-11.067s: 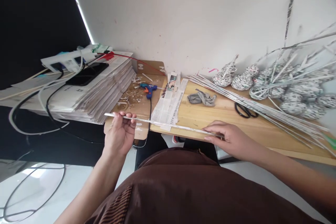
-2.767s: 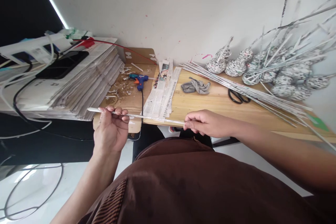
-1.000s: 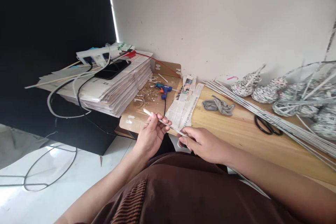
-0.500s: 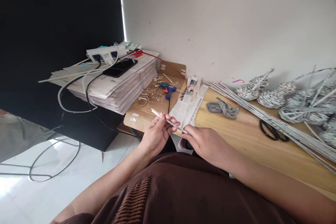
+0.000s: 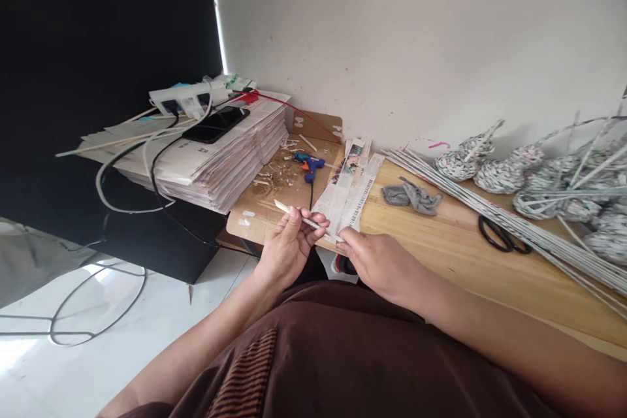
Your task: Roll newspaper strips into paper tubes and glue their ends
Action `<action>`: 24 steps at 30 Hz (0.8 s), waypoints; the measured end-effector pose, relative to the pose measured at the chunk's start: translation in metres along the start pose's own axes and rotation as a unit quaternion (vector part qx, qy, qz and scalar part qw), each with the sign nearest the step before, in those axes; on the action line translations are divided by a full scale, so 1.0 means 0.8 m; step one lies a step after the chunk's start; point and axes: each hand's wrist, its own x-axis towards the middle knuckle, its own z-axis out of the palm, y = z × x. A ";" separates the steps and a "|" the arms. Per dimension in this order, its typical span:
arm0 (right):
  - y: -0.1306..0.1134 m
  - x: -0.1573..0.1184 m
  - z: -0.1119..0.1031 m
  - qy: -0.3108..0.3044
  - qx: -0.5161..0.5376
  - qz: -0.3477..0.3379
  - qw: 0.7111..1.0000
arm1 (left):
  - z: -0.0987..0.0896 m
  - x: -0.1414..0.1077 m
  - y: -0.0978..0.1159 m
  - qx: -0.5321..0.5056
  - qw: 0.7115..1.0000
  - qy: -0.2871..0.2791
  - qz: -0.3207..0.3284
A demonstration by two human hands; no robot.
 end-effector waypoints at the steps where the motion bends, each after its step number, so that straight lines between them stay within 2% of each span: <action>1: 0.002 0.001 0.000 -0.035 0.066 0.015 0.997 | 0.000 0.000 0.001 0.002 1.000 -0.005 -0.003; 2: 0.005 0.002 0.001 -0.081 0.156 0.039 0.984 | 0.000 -0.001 0.002 0.004 1.000 -0.011 -0.006; 4: 0.014 0.005 -0.001 -0.184 0.333 0.094 0.920 | -0.001 -0.001 0.003 0.007 1.000 -0.021 -0.008; 5: 0.017 0.007 -0.002 -0.222 0.387 0.116 0.887 | -0.001 -0.001 0.003 0.007 1.000 -0.023 -0.007; 6: 0.019 0.008 -0.003 -0.237 0.407 0.128 0.873 | -0.002 -0.001 0.003 0.007 1.000 -0.024 -0.006; 7: 0.019 0.008 -0.003 -0.226 0.391 0.129 0.883 | -0.002 -0.001 0.002 0.007 1.000 -0.024 -0.006; 8: 0.018 0.008 -0.003 -0.191 0.344 0.118 0.912 | -0.003 -0.001 0.002 0.007 1.000 -0.024 -0.007; 10: 0.012 0.007 -0.001 -0.085 0.210 0.072 0.971 | -0.004 -0.001 0.000 0.009 1.000 -0.027 -0.009; 11: 0.009 0.006 0.001 -0.043 0.159 0.048 0.985 | -0.004 -0.001 0.000 0.010 0.999 -0.030 -0.009; 12: 0.007 0.006 0.003 -0.028 0.141 0.034 0.989 | -0.005 -0.001 0.000 0.009 0.999 -0.035 -0.008; 13: 0.006 0.006 0.005 -0.043 0.162 0.035 0.985 | -0.005 -0.002 0.001 0.009 0.999 -0.040 -0.009; 14: 0.007 0.007 0.006 -0.086 0.216 0.049 0.971 | -0.004 -0.002 0.002 0.008 0.999 -0.046 -0.011; 16: 0.010 0.010 0.005 -0.189 0.348 0.090 0.914 | -0.003 -0.004 0.004 0.007 0.998 -0.055 -0.015; 17: 0.012 0.012 0.004 -0.224 0.393 0.108 0.886 | -0.003 -0.004 0.005 0.007 0.998 -0.058 -0.016; 18: 0.013 0.015 0.002 -0.238 0.409 0.117 0.873 | -0.002 -0.005 0.005 0.007 0.998 -0.058 -0.015; 19: 0.012 0.017 0.000 -0.231 0.395 0.115 0.882 | -0.001 -0.005 0.005 0.009 0.998 -0.058 -0.013; 22: 0.004 0.022 -0.002 -0.117 0.245 0.042 0.961 | 0.000 -0.005 0.002 0.025 0.998 -0.059 -0.012; 24: -0.002 0.024 0.002 -0.050 0.170 -0.001 0.984 | -0.001 -0.005 0.001 0.042 0.997 -0.062 -0.007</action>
